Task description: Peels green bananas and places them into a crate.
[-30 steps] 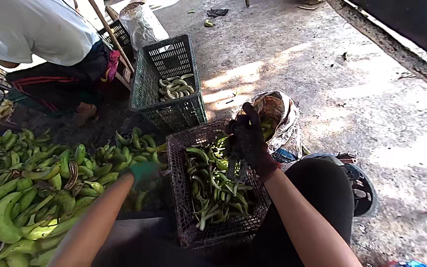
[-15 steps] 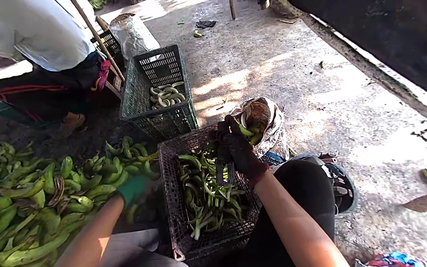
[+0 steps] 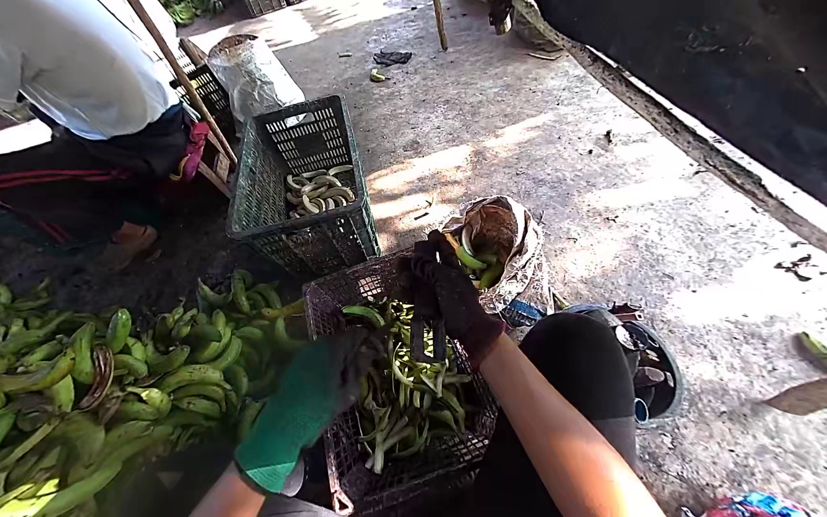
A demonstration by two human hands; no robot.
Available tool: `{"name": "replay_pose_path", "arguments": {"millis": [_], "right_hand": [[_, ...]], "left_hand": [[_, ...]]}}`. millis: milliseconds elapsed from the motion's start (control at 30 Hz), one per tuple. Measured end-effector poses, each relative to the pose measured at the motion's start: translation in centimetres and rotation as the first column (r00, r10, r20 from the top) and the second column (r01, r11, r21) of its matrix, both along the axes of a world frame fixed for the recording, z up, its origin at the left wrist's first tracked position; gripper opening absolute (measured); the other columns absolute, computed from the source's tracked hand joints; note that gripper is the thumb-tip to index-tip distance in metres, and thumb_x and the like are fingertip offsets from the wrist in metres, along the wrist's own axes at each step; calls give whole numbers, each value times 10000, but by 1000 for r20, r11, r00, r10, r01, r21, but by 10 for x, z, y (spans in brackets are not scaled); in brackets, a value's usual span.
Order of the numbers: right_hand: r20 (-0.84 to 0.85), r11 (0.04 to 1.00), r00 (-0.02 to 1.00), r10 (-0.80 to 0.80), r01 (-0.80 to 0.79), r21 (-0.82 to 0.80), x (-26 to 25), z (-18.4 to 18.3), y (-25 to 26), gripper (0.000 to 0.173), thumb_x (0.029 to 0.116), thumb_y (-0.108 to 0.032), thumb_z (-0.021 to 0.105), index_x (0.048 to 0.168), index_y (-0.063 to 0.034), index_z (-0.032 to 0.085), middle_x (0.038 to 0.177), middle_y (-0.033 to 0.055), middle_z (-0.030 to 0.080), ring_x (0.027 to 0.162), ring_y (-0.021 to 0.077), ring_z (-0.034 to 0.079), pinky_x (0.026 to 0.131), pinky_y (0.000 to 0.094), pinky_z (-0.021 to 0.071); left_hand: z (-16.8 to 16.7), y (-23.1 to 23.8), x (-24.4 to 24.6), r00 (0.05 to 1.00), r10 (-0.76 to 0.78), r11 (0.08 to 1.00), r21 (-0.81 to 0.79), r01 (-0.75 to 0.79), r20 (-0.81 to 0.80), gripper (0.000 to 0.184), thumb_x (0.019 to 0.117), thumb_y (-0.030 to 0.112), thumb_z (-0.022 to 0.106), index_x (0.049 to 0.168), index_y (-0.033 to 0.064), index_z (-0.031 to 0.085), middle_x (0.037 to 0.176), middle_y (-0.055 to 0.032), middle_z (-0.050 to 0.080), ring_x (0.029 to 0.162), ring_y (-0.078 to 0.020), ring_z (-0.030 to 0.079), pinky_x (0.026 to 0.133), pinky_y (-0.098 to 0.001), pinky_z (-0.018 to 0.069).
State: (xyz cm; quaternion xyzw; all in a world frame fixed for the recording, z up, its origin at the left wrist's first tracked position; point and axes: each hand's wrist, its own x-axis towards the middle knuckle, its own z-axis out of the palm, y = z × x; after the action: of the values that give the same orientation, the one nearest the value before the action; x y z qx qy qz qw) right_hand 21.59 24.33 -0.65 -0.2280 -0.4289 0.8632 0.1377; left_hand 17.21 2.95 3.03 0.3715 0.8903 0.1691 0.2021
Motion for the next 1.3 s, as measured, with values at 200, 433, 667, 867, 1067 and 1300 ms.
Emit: {"name": "replay_pose_path", "arguments": {"millis": [200, 433, 667, 867, 1067, 1300], "right_hand": [[-69, 968, 975, -209, 217, 128, -3, 6, -14, 631, 1082, -84, 425, 1612, -253, 129, 909, 60, 610, 631, 148, 631, 536, 311, 569], [-160, 950, 966, -203, 233, 206, 1, 0, -21, 663, 1059, -103, 462, 1616, -249, 135, 910, 35, 620, 615, 125, 615, 511, 281, 547], [-131, 938, 949, -287, 306, 162, 6, 3, -23, 588, 1077, -156, 435, 1594, -252, 171, 941, 32, 638, 634, 132, 633, 526, 300, 563], [-53, 937, 946, -320, 324, 128, 6, 4, -21, 479, 1096, -179, 421, 1545, -216, 258, 927, 61, 677, 578, 144, 630, 489, 287, 552], [-33, 934, 951, -307, 307, 184, 7, 4, -23, 450, 1094, -194, 401, 1526, -176, 278, 897, 60, 673, 581, 132, 624, 496, 278, 543], [-4, 934, 953, -302, 296, 197, 6, 4, -25, 450, 1094, -167, 415, 1526, -160, 288, 898, 70, 677, 568, 128, 622, 490, 274, 542]], "left_hand": [[-4, 12, 30, 878, 262, 949, 57, -309, 400, 320, 1042, 337, 479, 1158, 81, 633, 800, -24, 633, 669, -130, 629, 634, -346, 553], [-11, 18, 42, 758, 291, 885, 137, -446, 584, 234, 1065, 265, 473, 1094, 76, 607, 694, 7, 590, 548, -97, 581, 516, -265, 516], [-18, 28, 48, 802, 300, 901, 123, -416, 516, 250, 1052, 285, 481, 1108, 86, 622, 722, 1, 584, 577, -108, 583, 540, -297, 522], [-23, 27, 43, 927, 227, 967, 42, -250, 299, 306, 1039, 364, 472, 1107, 117, 640, 808, -26, 613, 715, -157, 619, 681, -383, 538], [-24, 24, 40, 957, 166, 984, 27, -178, 237, 372, 1053, 377, 444, 1158, 88, 651, 874, -73, 649, 796, -206, 647, 756, -426, 544], [3, 28, 35, 990, 54, 984, -177, -31, 129, 345, 1059, 326, 456, 1212, 76, 637, 966, -157, 680, 917, -323, 672, 821, -521, 522]]}}
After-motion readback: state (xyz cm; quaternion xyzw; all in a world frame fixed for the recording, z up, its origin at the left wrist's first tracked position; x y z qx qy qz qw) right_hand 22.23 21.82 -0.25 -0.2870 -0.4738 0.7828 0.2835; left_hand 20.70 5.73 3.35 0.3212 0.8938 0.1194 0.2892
